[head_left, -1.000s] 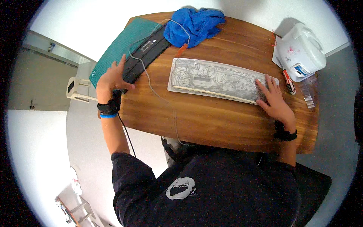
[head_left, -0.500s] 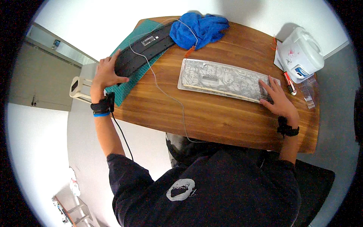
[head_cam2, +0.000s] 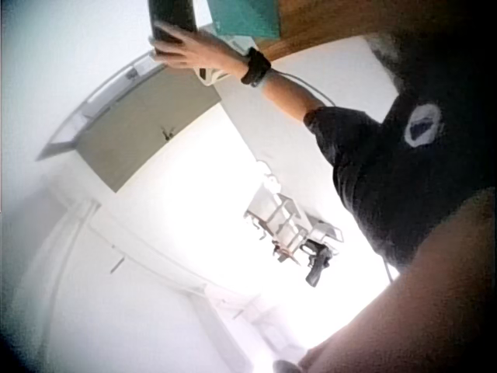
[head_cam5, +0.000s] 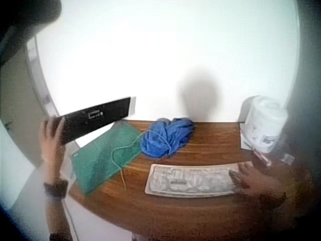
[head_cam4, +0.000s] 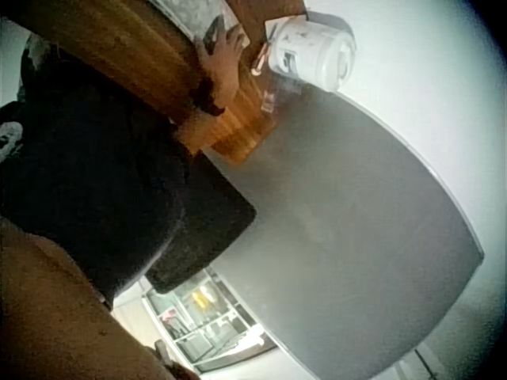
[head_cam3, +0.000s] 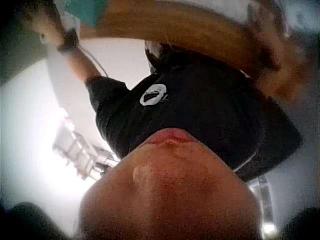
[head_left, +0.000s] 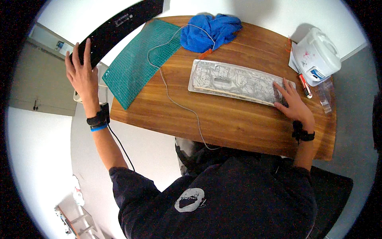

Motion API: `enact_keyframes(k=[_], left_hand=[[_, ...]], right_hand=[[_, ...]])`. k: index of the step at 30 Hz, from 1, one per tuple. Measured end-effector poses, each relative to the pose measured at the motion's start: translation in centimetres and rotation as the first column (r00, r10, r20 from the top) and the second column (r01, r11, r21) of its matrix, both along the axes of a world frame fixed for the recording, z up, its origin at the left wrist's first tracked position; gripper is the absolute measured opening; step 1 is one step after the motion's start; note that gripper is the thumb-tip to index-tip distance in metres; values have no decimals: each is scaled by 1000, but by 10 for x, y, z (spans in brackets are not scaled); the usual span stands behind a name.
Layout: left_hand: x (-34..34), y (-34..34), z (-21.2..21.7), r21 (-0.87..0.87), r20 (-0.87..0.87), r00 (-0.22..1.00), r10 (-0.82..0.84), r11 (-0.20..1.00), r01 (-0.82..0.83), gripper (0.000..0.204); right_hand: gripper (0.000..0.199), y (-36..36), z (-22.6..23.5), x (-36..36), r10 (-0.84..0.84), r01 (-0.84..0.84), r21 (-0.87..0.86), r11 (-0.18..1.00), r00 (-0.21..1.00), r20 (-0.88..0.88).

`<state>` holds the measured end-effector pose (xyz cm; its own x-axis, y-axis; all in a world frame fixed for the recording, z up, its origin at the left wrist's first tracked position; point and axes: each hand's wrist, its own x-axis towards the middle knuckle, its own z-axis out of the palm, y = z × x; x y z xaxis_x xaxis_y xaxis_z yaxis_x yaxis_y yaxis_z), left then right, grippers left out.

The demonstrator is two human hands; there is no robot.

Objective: The person wipes a transparent keyboard membrane with a blue cloth, aligns it over a white keyboard base, and then places the black keyboard casing on top. The person handles the membrane, cloth, and casing to reassemble the keyboard.

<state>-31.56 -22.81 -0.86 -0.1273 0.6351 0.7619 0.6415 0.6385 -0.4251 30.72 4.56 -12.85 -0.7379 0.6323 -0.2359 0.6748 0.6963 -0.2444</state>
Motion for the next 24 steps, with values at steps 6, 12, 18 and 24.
enact_keyframes(k=[6,12,18,24], left_hand=[[34,3,-8,138,147,936,-318,944,299,95],[96,28,-35,2,471,653,-593,741,671,96],[144,65,-73,107,646,315,-695,491,864,92],[159,80,-73,112,582,270,-767,404,908,92]], right_hand=[[81,3,-7,4,26,-29,80,996,999,45],[96,-10,15,-20,-11,51,86,995,912,-409],[102,8,18,-24,-506,60,-562,825,521,-687],[99,9,4,-11,-375,335,-186,924,689,-621]])
